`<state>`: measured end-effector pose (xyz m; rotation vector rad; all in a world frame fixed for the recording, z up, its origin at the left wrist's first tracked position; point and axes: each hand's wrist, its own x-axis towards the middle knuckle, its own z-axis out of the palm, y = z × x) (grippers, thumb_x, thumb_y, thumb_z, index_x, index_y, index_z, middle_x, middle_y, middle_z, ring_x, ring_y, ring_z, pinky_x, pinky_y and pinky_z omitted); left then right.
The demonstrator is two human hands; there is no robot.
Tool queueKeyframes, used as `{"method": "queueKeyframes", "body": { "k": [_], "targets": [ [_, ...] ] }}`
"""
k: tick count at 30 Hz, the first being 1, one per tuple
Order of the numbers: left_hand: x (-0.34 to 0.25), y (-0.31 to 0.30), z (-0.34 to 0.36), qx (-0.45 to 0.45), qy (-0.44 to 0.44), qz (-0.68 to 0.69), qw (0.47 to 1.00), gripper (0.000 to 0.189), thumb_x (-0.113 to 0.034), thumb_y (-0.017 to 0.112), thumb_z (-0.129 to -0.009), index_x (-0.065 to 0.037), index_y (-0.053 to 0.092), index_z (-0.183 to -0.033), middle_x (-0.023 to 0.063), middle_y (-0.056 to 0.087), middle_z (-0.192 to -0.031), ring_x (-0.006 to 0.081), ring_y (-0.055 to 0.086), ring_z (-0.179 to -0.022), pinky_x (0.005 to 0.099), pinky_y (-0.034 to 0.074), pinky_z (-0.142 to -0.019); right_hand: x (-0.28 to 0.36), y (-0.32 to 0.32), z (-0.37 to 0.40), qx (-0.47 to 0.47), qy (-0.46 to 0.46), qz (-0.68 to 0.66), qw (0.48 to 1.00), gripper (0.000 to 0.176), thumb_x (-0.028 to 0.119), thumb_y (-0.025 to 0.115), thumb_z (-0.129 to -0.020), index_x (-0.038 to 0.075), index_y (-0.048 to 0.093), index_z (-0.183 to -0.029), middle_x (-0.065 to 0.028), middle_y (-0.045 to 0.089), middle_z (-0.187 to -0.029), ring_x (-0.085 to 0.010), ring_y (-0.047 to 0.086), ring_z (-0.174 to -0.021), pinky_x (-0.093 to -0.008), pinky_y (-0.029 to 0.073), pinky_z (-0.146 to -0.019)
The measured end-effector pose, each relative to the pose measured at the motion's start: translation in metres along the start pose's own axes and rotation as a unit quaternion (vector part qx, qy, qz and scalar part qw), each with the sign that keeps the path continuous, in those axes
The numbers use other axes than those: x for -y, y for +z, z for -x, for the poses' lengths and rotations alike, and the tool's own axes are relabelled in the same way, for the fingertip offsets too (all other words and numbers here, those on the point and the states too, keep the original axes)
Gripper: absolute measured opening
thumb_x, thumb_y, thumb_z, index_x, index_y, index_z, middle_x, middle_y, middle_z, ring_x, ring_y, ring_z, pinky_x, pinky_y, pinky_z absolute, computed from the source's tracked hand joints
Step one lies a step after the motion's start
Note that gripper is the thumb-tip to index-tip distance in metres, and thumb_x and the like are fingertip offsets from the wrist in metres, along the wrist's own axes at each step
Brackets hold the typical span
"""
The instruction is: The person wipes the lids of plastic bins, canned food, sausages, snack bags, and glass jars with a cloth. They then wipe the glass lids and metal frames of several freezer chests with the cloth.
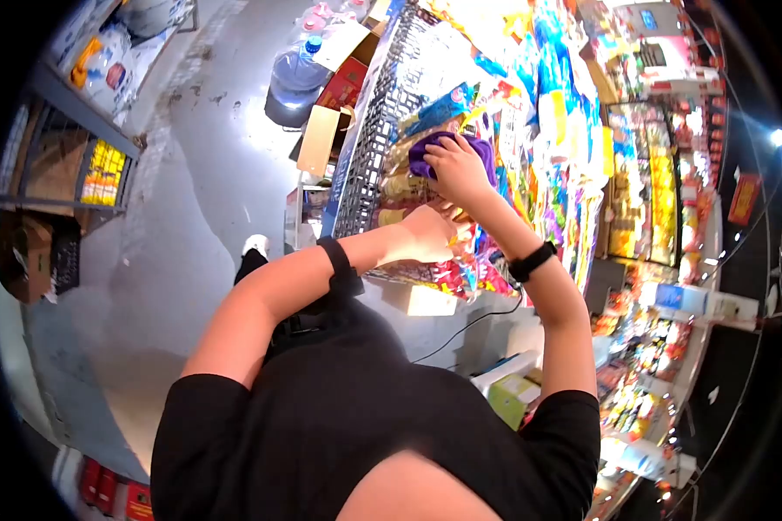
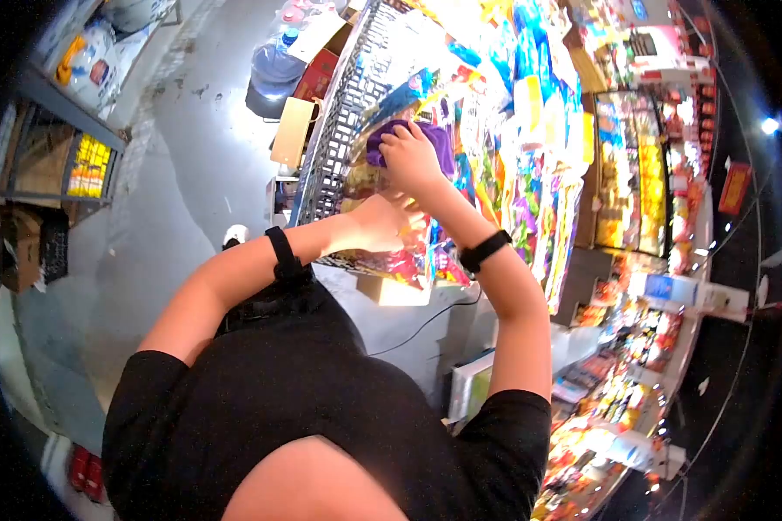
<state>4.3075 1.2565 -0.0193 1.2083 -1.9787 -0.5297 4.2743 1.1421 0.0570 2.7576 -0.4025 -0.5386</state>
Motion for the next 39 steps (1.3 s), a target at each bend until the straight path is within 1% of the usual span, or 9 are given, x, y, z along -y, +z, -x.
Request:
{"method": "queueKeyframes", "body": {
  "k": [5, 7, 13, 16, 18, 21, 24, 33, 39],
  "targets": [
    [-0.002, -0.007, -0.003, 0.018, 0.002, -0.002, 1.000, 0.063, -0.042, 0.039, -0.088, -0.005, 0.027, -0.138, 0.0267, 0.037, -0.132, 0.0405, 0.026, -0.130, 0.0426, 0.019, -0.108, -0.053, 0.000, -0.069, 0.001, 0.088, 0.097, 0.991, 0.029, 0.023, 0.060, -0.075, 0.012, 0.063, -0.101, -0.0007, 0.057, -0.116, -0.0207, 0.048, -0.111, -0.0406, 0.031, -0.100],
    [-0.001, -0.003, -0.002, -0.017, 0.004, -0.002, 1.000, 0.052, -0.035, 0.046, -0.086, -0.002, 0.045, -0.125, 0.0211, 0.033, -0.137, 0.0390, 0.029, -0.127, 0.0437, 0.021, -0.107, -0.051, -0.003, -0.085, 0.031, 0.146, 0.104, 0.983, 0.026, 0.025, 0.057, -0.077, 0.012, 0.064, -0.099, 0.0001, 0.057, -0.115, -0.0230, 0.048, -0.110, -0.0434, 0.031, -0.099],
    [0.005, 0.002, 0.004, -0.089, 0.059, -0.011, 0.994, 0.049, -0.037, 0.050, -0.081, -0.002, 0.052, -0.116, 0.0199, 0.043, -0.128, 0.0361, 0.034, -0.123, 0.0435, 0.024, -0.105, 0.034, 0.041, -0.079, 0.310, -0.031, 0.027, 0.950, 0.025, 0.021, 0.061, -0.068, 0.004, 0.070, -0.085, -0.0151, 0.065, -0.094, -0.0288, 0.061, -0.090, -0.0366, 0.049, -0.076],
    [-0.002, -0.025, 0.005, 0.119, 0.027, 0.005, 0.992, 0.053, -0.039, 0.046, -0.084, -0.005, 0.045, -0.124, 0.0174, 0.037, -0.134, 0.0327, 0.030, -0.127, 0.0422, 0.021, -0.106, 0.057, 0.013, -0.067, 0.439, -0.029, -0.098, 0.892, 0.033, 0.026, 0.057, -0.073, 0.001, 0.067, -0.092, -0.0157, 0.065, -0.092, -0.0279, 0.062, -0.085, -0.0370, 0.048, -0.075],
    [-0.001, -0.017, 0.009, 0.090, 0.007, 0.037, 0.995, 0.056, -0.040, 0.044, -0.086, -0.005, 0.040, -0.129, 0.0187, 0.035, -0.135, 0.0332, 0.029, -0.127, 0.0417, 0.021, -0.106, 0.054, 0.009, -0.060, 0.469, -0.047, -0.098, 0.876, 0.033, 0.026, 0.056, -0.074, 0.001, 0.067, -0.093, -0.0154, 0.064, -0.093, -0.0277, 0.062, -0.086, -0.0370, 0.048, -0.075],
    [0.001, -0.014, 0.002, 0.132, -0.031, 0.060, 0.989, 0.064, -0.045, 0.035, -0.089, -0.006, 0.025, -0.139, 0.0226, 0.033, -0.136, 0.0341, 0.027, -0.129, 0.0398, 0.016, -0.108, 0.027, 0.010, -0.054, 0.314, 0.014, 0.030, 0.949, 0.030, 0.028, 0.059, -0.073, 0.008, 0.067, -0.094, -0.0159, 0.065, -0.089, -0.0311, 0.061, -0.084, -0.0378, 0.047, -0.079],
    [0.002, -0.001, 0.001, -0.024, 0.017, -0.032, 0.999, 0.057, -0.035, 0.048, -0.085, -0.004, 0.036, -0.132, 0.0240, 0.036, -0.134, 0.0387, 0.026, -0.129, 0.0444, 0.019, -0.108, -0.024, 0.022, -0.053, 0.043, 0.143, 0.016, 0.989, 0.037, 0.017, 0.055, -0.077, 0.007, 0.056, -0.112, -0.0073, 0.043, -0.132, -0.0281, 0.032, -0.128, -0.0374, 0.041, -0.094],
    [0.006, 0.000, 0.009, -0.053, 0.030, 0.017, 0.998, 0.054, -0.038, 0.049, -0.086, -0.005, 0.042, -0.127, 0.0169, 0.039, -0.133, 0.0338, 0.033, -0.125, 0.0442, 0.028, -0.103, 0.027, -0.013, -0.033, 0.282, 0.083, -0.119, 0.948, 0.035, 0.027, 0.058, -0.072, 0.009, 0.066, -0.101, -0.0132, 0.059, -0.109, -0.0272, 0.048, -0.113, -0.0365, 0.042, -0.093],
    [-0.021, -0.043, 0.028, -0.110, 0.052, -0.079, 0.989, 0.046, -0.033, 0.055, -0.082, -0.005, 0.050, -0.119, 0.0251, 0.052, -0.111, 0.0296, 0.054, -0.102, 0.0435, 0.043, -0.085, -0.002, -0.009, 0.003, 0.050, 0.139, -0.119, 0.982, 0.034, 0.026, 0.062, -0.072, 0.009, 0.063, -0.101, -0.0020, 0.058, -0.115, -0.0223, 0.038, -0.125, -0.0399, 0.043, -0.091]
  ]
}}
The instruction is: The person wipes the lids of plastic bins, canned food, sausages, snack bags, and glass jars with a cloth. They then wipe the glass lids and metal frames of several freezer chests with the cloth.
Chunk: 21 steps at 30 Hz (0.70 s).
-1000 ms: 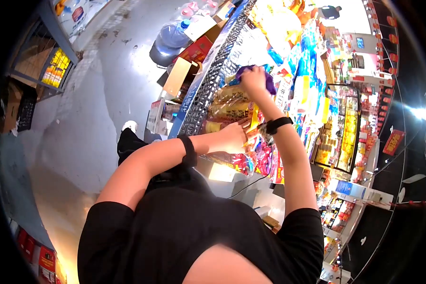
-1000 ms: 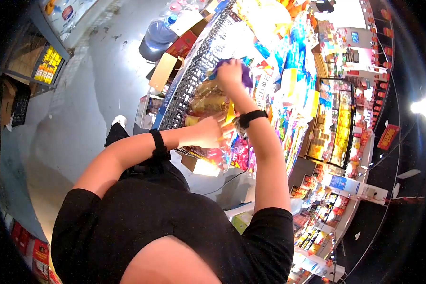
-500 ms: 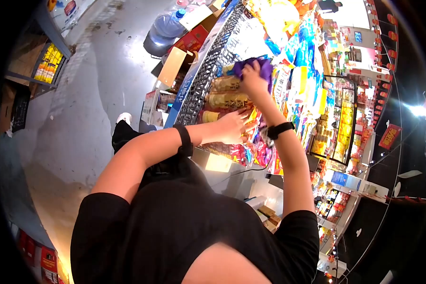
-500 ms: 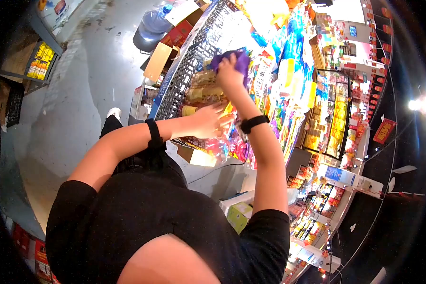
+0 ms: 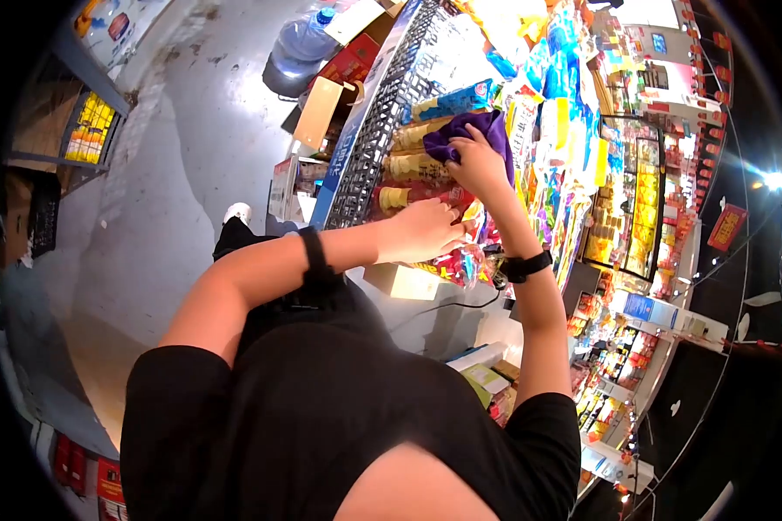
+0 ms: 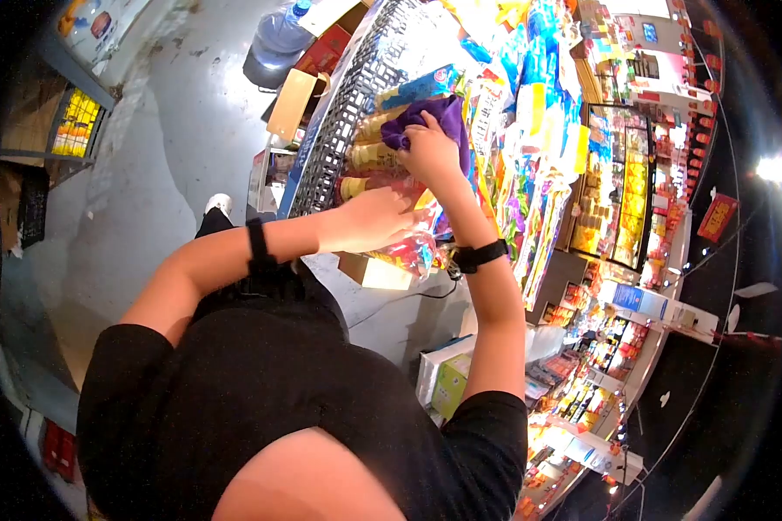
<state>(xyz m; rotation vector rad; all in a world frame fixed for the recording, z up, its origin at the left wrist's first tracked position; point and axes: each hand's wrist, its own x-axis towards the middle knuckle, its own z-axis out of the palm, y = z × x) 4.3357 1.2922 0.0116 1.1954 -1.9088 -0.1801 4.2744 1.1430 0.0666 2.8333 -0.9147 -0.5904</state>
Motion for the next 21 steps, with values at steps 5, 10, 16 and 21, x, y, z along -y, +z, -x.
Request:
{"method": "queueKeyframes", "body": {
  "k": [5, 10, 16, 21],
  "targets": [
    [0.037, -0.069, -0.010, 0.017, -0.177, 0.210, 0.961, 0.026, -0.023, 0.051, -0.084, -0.008, 0.058, -0.104, 0.0190, 0.060, -0.090, 0.0261, 0.062, -0.077, 0.0375, 0.048, -0.070, 0.032, 0.015, 0.039, 0.016, -0.046, 0.137, 0.989, 0.024, 0.025, 0.063, -0.068, 0.012, 0.068, -0.088, -0.0019, 0.061, -0.109, -0.0241, 0.037, -0.126, -0.0404, 0.045, -0.081],
    [0.078, -0.068, -0.031, 0.011, -0.095, 0.304, 0.948, 0.033, -0.022, 0.044, -0.090, -0.006, 0.054, -0.117, 0.0148, 0.054, -0.119, 0.0294, 0.050, -0.110, 0.0371, 0.036, -0.097, 0.108, 0.067, 0.089, 0.165, -0.035, 0.089, 0.982, 0.020, 0.020, 0.055, -0.071, 0.006, 0.067, -0.079, -0.0059, 0.061, -0.104, -0.0238, 0.051, -0.107, -0.0352, 0.047, -0.077],
    [0.051, 0.000, -0.008, 0.191, -0.005, 0.261, 0.946, 0.039, -0.026, 0.050, -0.087, -0.007, 0.050, -0.121, 0.0185, 0.029, -0.141, 0.0345, 0.040, -0.120, 0.0419, 0.032, -0.100, 0.122, 0.105, 0.128, 0.148, 0.097, -0.125, 0.976, 0.033, 0.010, 0.052, -0.076, 0.003, 0.052, -0.108, -0.0147, 0.058, -0.103, -0.0290, 0.055, -0.098, -0.0377, 0.048, -0.076],
    [0.036, -0.002, -0.001, 0.135, -0.031, 0.198, 0.970, 0.038, -0.028, 0.051, -0.088, -0.008, 0.052, -0.120, 0.0139, 0.022, -0.145, 0.0339, 0.038, -0.123, 0.0432, 0.031, -0.101, 0.107, 0.070, 0.163, -0.010, 0.095, -0.067, 0.993, 0.043, 0.011, 0.054, -0.074, 0.014, 0.055, -0.117, -0.0049, 0.060, -0.105, -0.0209, 0.056, -0.095, -0.0351, 0.044, -0.081]
  ]
}}
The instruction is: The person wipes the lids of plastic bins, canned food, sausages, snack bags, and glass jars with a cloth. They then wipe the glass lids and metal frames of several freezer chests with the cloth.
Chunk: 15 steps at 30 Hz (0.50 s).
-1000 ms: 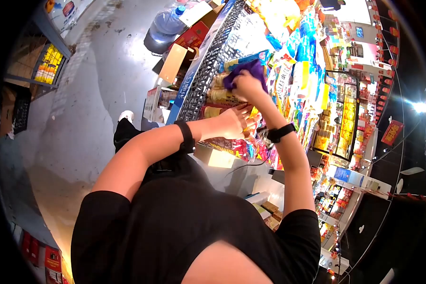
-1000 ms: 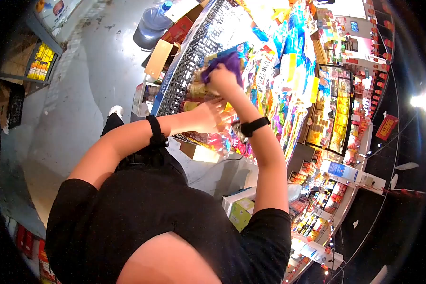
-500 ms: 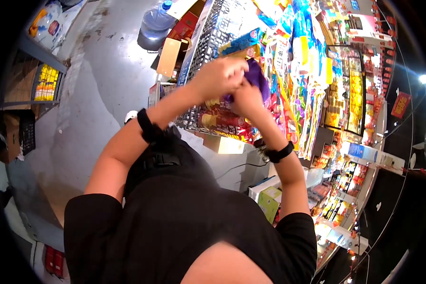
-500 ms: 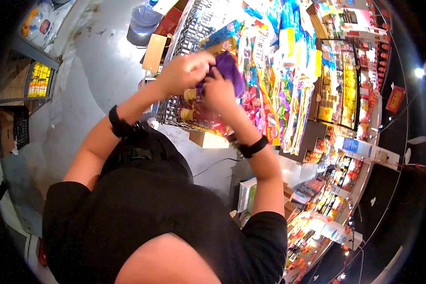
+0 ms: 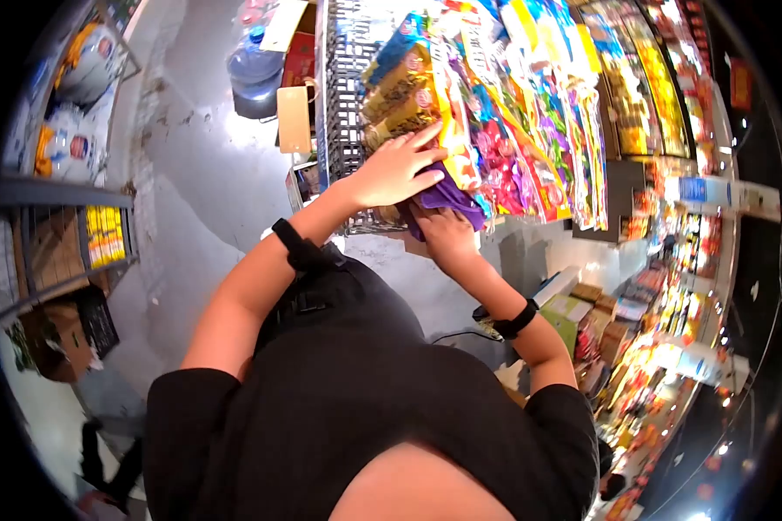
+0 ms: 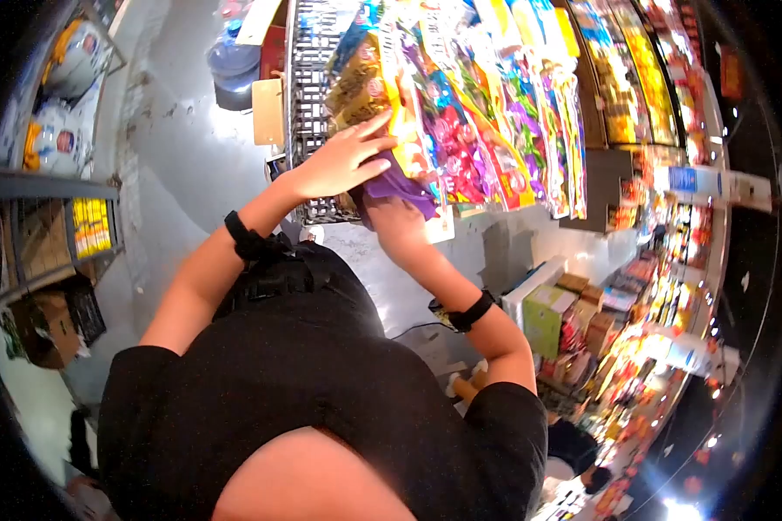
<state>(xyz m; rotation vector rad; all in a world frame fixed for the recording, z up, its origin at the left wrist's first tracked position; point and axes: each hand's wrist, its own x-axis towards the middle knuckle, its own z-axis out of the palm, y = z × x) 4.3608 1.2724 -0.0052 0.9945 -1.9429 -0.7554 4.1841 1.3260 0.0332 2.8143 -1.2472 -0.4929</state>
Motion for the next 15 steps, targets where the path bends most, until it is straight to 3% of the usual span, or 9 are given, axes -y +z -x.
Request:
{"method": "queueKeyframes", "body": {
  "k": [3, 4, 6, 7, 8, 10, 11, 13, 15],
  "targets": [
    [0.001, 0.004, -0.002, -0.009, -0.060, 0.033, 0.998, 0.034, -0.031, 0.046, -0.091, -0.012, 0.057, -0.117, 0.0203, 0.023, -0.142, 0.0353, 0.032, -0.126, 0.0421, 0.025, -0.104, -0.021, -0.001, 0.019, -0.152, -0.086, -0.028, 0.984, 0.043, 0.006, 0.055, -0.071, 0.013, 0.058, -0.113, -0.0048, 0.059, -0.112, -0.0214, 0.055, -0.095, -0.0362, 0.043, -0.083],
    [-0.001, 0.006, -0.003, -0.032, -0.070, 0.069, 0.995, 0.034, -0.032, 0.045, -0.092, -0.012, 0.059, -0.115, 0.0230, 0.024, -0.140, 0.0367, 0.027, -0.128, 0.0422, 0.021, -0.106, -0.027, -0.004, 0.022, -0.158, -0.076, -0.029, 0.984, 0.043, 0.006, 0.055, -0.071, 0.013, 0.058, -0.113, -0.0048, 0.059, -0.112, -0.0214, 0.055, -0.095, -0.0362, 0.043, -0.083],
    [-0.004, 0.008, -0.010, -0.099, -0.056, 0.013, 0.993, 0.032, -0.031, 0.044, -0.092, -0.013, 0.061, -0.113, 0.0233, 0.024, -0.139, 0.0383, 0.026, -0.127, 0.0439, 0.020, -0.106, -0.035, -0.010, 0.028, -0.260, -0.095, -0.100, 0.956, 0.043, -0.003, 0.055, -0.066, 0.009, 0.060, -0.108, -0.0089, 0.059, -0.112, -0.0254, 0.055, -0.100, -0.0366, 0.041, -0.089],
    [-0.010, 0.005, -0.015, -0.134, -0.042, -0.021, 0.990, 0.031, -0.031, 0.044, -0.092, -0.014, 0.061, -0.112, 0.0232, 0.024, -0.139, 0.0385, 0.026, -0.127, 0.0442, 0.020, -0.105, -0.035, -0.013, 0.031, -0.266, -0.086, -0.102, 0.955, 0.043, -0.003, 0.055, -0.066, 0.009, 0.060, -0.108, -0.0089, 0.059, -0.112, -0.0254, 0.055, -0.100, -0.0366, 0.041, -0.089],
    [-0.017, 0.004, -0.021, -0.164, -0.026, -0.022, 0.986, 0.030, -0.030, 0.043, -0.093, -0.015, 0.061, -0.110, 0.0231, 0.025, -0.139, 0.0387, 0.027, -0.126, 0.0443, 0.021, -0.104, -0.035, -0.016, 0.034, -0.325, -0.036, -0.210, 0.922, 0.045, -0.007, 0.054, -0.065, 0.006, 0.060, -0.107, -0.0112, 0.059, -0.110, -0.0266, 0.055, -0.102, -0.0368, 0.040, -0.091],
    [-0.029, -0.002, -0.034, -0.160, -0.013, -0.002, 0.987, 0.031, -0.029, 0.042, -0.093, -0.011, 0.060, -0.111, 0.0210, 0.033, -0.134, 0.0364, 0.031, -0.124, 0.0433, 0.022, -0.104, -0.033, -0.031, 0.041, -0.424, 0.086, -0.373, 0.821, 0.045, -0.017, 0.047, -0.064, -0.001, 0.059, -0.104, -0.0149, 0.060, -0.107, -0.0276, 0.057, -0.102, -0.0360, 0.039, -0.094],
    [-0.035, -0.004, -0.041, -0.147, -0.007, 0.019, 0.989, 0.032, -0.029, 0.041, -0.094, -0.010, 0.059, -0.112, 0.0198, 0.036, -0.133, 0.0354, 0.033, -0.124, 0.0423, 0.024, -0.103, -0.031, -0.039, 0.046, -0.436, 0.165, -0.529, 0.710, 0.039, -0.015, 0.043, -0.072, -0.003, 0.056, -0.107, -0.0131, 0.060, -0.107, -0.0248, 0.057, -0.102, -0.0359, 0.041, -0.093],
    [-0.041, -0.001, -0.054, -0.150, -0.006, 0.053, 0.987, 0.028, -0.023, 0.044, -0.093, -0.007, 0.058, -0.112, 0.0147, 0.043, -0.128, 0.0293, 0.041, -0.120, 0.0367, 0.032, -0.098, -0.049, -0.022, 0.056, -0.473, 0.189, -0.770, 0.385, 0.033, -0.008, 0.042, -0.080, -0.003, 0.052, -0.111, -0.0121, 0.059, -0.108, -0.0250, 0.057, -0.102, -0.0365, 0.043, -0.092],
    [-0.044, 0.003, -0.068, -0.115, -0.017, 0.133, 0.984, 0.024, -0.015, 0.046, -0.091, -0.006, 0.058, -0.111, 0.0131, 0.046, -0.125, 0.0255, 0.046, -0.116, 0.0339, 0.037, -0.094, -0.070, -0.020, 0.071, -0.476, 0.165, -0.832, 0.232, 0.035, -0.004, 0.040, -0.081, -0.003, 0.049, -0.115, -0.0125, 0.059, -0.109, -0.0235, 0.057, -0.100, -0.0345, 0.046, -0.089]
  ]
}}
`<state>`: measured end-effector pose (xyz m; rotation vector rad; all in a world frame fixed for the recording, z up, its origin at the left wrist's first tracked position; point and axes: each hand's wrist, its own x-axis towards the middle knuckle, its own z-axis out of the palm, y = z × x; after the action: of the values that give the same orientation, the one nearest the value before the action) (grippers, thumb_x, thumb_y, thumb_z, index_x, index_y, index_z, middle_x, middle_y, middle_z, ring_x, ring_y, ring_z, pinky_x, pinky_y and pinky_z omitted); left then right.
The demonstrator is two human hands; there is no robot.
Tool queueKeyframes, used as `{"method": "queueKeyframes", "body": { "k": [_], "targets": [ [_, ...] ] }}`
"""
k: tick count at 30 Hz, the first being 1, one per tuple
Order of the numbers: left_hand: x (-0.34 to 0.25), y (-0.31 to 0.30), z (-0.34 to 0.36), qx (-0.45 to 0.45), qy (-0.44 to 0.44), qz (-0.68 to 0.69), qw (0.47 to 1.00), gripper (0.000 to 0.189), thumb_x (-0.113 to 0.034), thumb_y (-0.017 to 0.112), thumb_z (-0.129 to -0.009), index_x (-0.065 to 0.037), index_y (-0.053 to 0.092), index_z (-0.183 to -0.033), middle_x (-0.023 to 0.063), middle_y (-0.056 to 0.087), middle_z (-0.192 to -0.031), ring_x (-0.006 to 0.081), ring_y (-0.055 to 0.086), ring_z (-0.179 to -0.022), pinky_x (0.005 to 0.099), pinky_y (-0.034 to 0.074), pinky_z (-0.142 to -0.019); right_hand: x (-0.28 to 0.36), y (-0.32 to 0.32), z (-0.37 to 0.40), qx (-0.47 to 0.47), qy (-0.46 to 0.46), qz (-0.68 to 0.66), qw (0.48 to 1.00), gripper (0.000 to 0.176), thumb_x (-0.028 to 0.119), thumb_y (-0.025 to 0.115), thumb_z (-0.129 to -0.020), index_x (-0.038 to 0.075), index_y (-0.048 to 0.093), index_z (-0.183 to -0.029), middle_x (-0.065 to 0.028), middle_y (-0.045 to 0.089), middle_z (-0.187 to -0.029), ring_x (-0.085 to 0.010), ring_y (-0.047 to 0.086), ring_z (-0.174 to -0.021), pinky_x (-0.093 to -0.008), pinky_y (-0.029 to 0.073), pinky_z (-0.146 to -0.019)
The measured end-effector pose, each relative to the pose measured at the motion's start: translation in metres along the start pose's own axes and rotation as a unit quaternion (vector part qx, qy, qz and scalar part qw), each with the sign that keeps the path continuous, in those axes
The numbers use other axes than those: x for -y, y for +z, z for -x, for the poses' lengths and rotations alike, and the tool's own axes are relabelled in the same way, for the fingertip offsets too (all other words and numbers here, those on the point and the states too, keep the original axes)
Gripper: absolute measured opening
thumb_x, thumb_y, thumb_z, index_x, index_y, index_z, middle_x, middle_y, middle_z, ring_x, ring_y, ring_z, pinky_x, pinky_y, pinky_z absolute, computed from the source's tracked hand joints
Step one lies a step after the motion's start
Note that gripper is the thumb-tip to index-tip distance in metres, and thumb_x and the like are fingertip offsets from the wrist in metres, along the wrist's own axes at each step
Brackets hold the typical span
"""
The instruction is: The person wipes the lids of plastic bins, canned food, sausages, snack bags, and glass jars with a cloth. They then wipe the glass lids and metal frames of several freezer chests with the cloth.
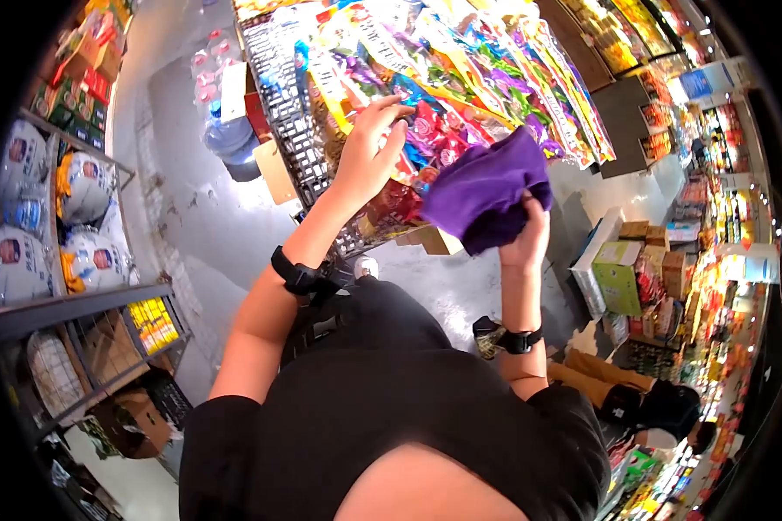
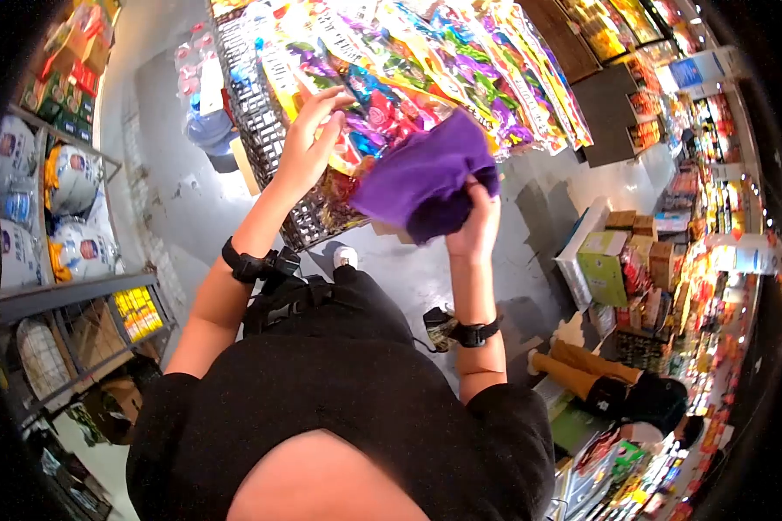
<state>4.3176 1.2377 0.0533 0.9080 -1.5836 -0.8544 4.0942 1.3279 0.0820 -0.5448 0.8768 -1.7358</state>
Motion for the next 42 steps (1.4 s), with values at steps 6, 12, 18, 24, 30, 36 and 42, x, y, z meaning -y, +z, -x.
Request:
{"method": "queueKeyframes", "body": {
  "k": [6, 12, 18, 24, 30, 36, 42],
  "targets": [
    [0.017, 0.026, -0.005, 0.066, 0.004, -0.149, 0.987, 0.034, -0.010, 0.059, -0.080, -0.009, 0.055, -0.114, 0.0148, 0.044, -0.130, 0.0325, 0.035, -0.125, 0.0423, 0.027, -0.103, 0.043, 0.015, -0.007, -0.001, -0.155, 0.118, 0.981, 0.035, 0.006, 0.049, -0.081, -0.003, 0.051, -0.115, -0.0128, 0.060, -0.108, -0.0282, 0.059, -0.099, -0.0381, 0.046, -0.090],
    [0.019, 0.023, 0.022, 0.130, -0.006, -0.380, 0.916, 0.060, -0.046, 0.065, -0.072, -0.015, 0.053, -0.121, 0.0110, 0.035, -0.138, 0.0328, 0.027, -0.130, 0.0498, 0.016, -0.107, -0.052, 0.010, -0.041, 0.249, -0.293, 0.807, 0.449, 0.048, 0.007, 0.059, -0.069, 0.010, 0.055, -0.117, -0.0066, 0.049, -0.126, -0.0305, 0.039, -0.121, -0.0468, 0.028, -0.102],
    [0.010, -0.017, 0.050, 0.110, -0.052, -0.370, 0.921, 0.075, -0.049, 0.068, -0.064, -0.018, 0.046, -0.129, 0.0101, 0.028, -0.143, 0.0344, 0.018, -0.133, 0.0564, 0.013, -0.105, -0.102, 0.009, -0.046, 0.299, -0.291, 0.792, 0.446, 0.036, 0.009, 0.051, -0.074, 0.003, 0.057, -0.109, -0.0082, 0.057, -0.115, -0.0289, 0.043, -0.115, -0.0461, 0.029, -0.100],
    [0.012, -0.026, 0.057, 0.094, -0.066, -0.342, 0.933, 0.081, -0.056, 0.067, -0.062, -0.022, 0.042, -0.132, 0.0099, 0.025, -0.144, 0.0366, 0.016, -0.133, 0.0599, 0.014, -0.103, -0.118, 0.058, -0.116, 0.285, -0.355, 0.764, 0.458, 0.043, 0.007, 0.057, -0.070, 0.006, 0.056, -0.113, -0.0064, 0.054, -0.121, -0.0291, 0.037, -0.122, -0.0491, 0.024, -0.104],
    [0.017, -0.029, 0.062, 0.091, -0.061, -0.371, 0.922, 0.082, -0.060, 0.067, -0.061, -0.024, 0.044, -0.131, 0.0092, 0.027, -0.143, 0.0389, 0.017, -0.132, 0.0584, 0.009, -0.105, -0.177, 0.049, -0.123, 0.389, -0.303, 0.829, 0.264, 0.024, 0.012, 0.049, -0.077, 0.000, 0.063, -0.092, -0.0166, 0.058, -0.109, -0.0339, 0.045, -0.115, -0.0485, 0.034, -0.097],
    [0.020, -0.048, 0.075, 0.097, -0.073, -0.390, 0.913, 0.080, -0.057, 0.068, -0.061, -0.023, 0.045, -0.130, 0.0098, 0.028, -0.143, 0.0384, 0.018, -0.131, 0.0553, 0.006, -0.106, -0.229, -0.064, -0.125, 0.435, -0.074, 0.788, 0.430, 0.024, 0.009, 0.045, -0.081, -0.004, 0.064, -0.084, -0.0275, 0.060, -0.090, -0.0388, 0.061, -0.086, -0.0430, 0.050, -0.073],
    [0.027, -0.059, 0.079, 0.098, -0.081, -0.383, 0.915, 0.082, -0.058, 0.067, -0.061, -0.023, 0.044, -0.130, 0.0081, 0.027, -0.143, 0.0374, 0.015, -0.133, 0.0553, 0.006, -0.106, -0.133, -0.058, -0.057, 0.514, -0.048, 0.757, 0.401, 0.022, 0.002, 0.051, -0.072, -0.004, 0.060, -0.092, -0.0227, 0.061, -0.088, -0.0362, 0.061, -0.079, -0.0404, 0.050, -0.070]
  ]
}}
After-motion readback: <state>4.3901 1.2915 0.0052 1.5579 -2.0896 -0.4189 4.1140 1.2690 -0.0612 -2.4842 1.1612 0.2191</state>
